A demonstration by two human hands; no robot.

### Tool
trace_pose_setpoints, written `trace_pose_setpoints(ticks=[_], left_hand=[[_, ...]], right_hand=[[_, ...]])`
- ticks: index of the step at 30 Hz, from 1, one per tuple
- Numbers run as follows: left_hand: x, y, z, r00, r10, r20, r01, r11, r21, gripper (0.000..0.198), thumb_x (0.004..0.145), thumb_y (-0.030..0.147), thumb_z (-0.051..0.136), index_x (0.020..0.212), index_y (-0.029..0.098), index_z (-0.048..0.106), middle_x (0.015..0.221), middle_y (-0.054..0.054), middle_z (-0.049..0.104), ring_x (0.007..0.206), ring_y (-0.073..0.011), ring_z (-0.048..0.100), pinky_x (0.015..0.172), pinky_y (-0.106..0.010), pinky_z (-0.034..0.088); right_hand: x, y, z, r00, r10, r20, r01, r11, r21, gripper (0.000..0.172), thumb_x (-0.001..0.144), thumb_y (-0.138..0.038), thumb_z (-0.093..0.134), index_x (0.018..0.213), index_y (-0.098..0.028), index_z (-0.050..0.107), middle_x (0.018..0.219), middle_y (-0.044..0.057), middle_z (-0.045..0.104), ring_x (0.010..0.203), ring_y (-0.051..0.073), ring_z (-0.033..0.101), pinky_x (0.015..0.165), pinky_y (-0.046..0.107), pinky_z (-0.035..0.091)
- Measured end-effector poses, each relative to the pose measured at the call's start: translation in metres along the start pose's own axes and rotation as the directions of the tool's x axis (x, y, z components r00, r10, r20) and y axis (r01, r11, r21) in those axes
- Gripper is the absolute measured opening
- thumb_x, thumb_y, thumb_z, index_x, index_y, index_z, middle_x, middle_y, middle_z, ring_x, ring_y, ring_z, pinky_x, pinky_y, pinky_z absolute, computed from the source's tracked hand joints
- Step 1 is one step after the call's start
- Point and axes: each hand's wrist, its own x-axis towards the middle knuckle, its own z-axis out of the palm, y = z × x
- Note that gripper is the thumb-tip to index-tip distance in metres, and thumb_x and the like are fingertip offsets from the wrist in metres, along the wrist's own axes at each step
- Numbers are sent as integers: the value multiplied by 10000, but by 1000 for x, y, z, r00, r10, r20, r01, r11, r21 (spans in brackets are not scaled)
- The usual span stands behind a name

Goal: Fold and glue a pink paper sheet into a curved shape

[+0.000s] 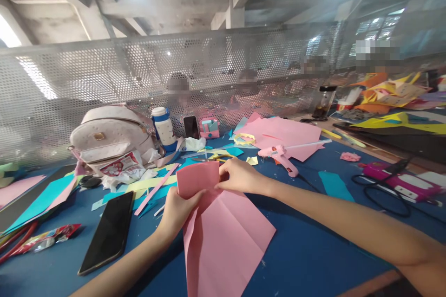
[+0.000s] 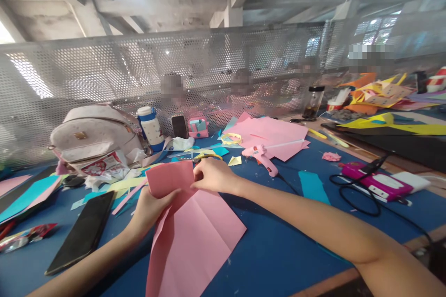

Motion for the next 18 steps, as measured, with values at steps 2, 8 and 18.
trace_pose_setpoints(ticks=[2, 8, 18], left_hand=[[1, 3, -1, 1000, 12, -1, -12, 1000, 12, 217, 623, 294, 783, 753, 136, 714, 708, -37, 715, 723, -255, 660, 548, -255, 494], [3, 9, -5, 998, 56, -7, -56, 998, 13, 162, 642, 257, 742, 767, 154, 734, 776, -37, 744, 815, -280, 675, 599, -263, 515], [10, 6, -11, 993, 80, -82, -78, 997, 29, 160, 681, 285, 719, 759, 146, 710, 726, -26, 727, 704, -216, 664, 607, -249, 500]], right_hand=[[-2, -1, 2, 1000, -6, -14, 5, 1000, -21, 72, 705, -273, 715, 680, -206, 709, 700, -14, 696, 651, 135, 597, 534, 227, 313], [-3, -6, -1, 989, -98, -113, 85, 990, -110, 201, 748, -320, 741, 888, -203, 655, 850, 1, 669, 764, 156, 564, 617, 241, 339], [-21, -25, -10, 814, -577, 61, 512, 664, -546, 422, 1003, -473, 398, 856, -209, 692, 829, 45, 705, 820, 193, 571, 745, 331, 355]])
